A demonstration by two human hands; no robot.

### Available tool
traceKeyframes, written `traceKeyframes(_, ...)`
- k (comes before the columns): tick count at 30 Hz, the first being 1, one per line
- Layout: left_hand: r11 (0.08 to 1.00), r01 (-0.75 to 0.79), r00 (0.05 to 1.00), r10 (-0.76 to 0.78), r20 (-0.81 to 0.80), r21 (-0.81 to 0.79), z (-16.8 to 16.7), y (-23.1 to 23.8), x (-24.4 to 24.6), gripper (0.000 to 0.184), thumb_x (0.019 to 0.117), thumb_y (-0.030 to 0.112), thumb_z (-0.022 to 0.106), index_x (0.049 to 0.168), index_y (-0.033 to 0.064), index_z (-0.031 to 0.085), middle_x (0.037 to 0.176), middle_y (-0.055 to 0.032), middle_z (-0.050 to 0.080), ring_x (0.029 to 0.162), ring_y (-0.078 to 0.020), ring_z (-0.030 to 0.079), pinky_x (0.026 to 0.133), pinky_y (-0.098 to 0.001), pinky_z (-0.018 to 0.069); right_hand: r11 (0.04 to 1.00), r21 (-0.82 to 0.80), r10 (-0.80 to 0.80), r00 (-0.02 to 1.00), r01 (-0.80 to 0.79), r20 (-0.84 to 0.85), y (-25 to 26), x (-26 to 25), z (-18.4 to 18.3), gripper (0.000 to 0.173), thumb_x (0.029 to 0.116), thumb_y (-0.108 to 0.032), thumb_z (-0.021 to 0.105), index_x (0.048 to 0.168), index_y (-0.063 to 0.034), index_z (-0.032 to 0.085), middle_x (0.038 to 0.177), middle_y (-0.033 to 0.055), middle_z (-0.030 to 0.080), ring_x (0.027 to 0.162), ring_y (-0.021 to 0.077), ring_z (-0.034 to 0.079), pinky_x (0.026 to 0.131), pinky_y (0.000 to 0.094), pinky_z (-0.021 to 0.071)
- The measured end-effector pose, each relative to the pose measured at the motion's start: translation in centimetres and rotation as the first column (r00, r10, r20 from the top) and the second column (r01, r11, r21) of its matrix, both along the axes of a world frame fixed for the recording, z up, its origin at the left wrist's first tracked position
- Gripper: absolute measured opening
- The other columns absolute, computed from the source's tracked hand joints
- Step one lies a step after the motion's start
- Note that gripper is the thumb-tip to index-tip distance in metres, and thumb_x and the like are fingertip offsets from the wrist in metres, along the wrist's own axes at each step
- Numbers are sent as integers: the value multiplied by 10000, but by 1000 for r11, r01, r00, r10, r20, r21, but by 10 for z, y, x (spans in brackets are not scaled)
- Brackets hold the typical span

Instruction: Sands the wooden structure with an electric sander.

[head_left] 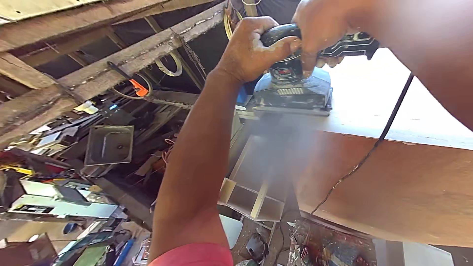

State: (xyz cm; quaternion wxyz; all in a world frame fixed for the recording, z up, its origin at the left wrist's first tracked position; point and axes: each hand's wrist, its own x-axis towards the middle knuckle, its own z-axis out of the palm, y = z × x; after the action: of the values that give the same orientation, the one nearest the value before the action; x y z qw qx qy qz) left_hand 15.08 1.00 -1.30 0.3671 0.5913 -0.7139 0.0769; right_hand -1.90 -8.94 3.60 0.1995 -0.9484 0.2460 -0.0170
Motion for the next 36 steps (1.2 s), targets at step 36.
traceKeyframes(36, 992, 60, 990, -74, 122, 113, 14, -61, -219, 522, 788, 741, 653, 957, 248, 687, 808, 125, 649, 736, 38, 625, 649, -247, 530, 977, 109, -194, 978, 185, 78, -27, -242, -3, 173, 930, -136, 741, 1043, -72, 627, 580, 43, 600, 381, 118, 519, 350, 247, 446)
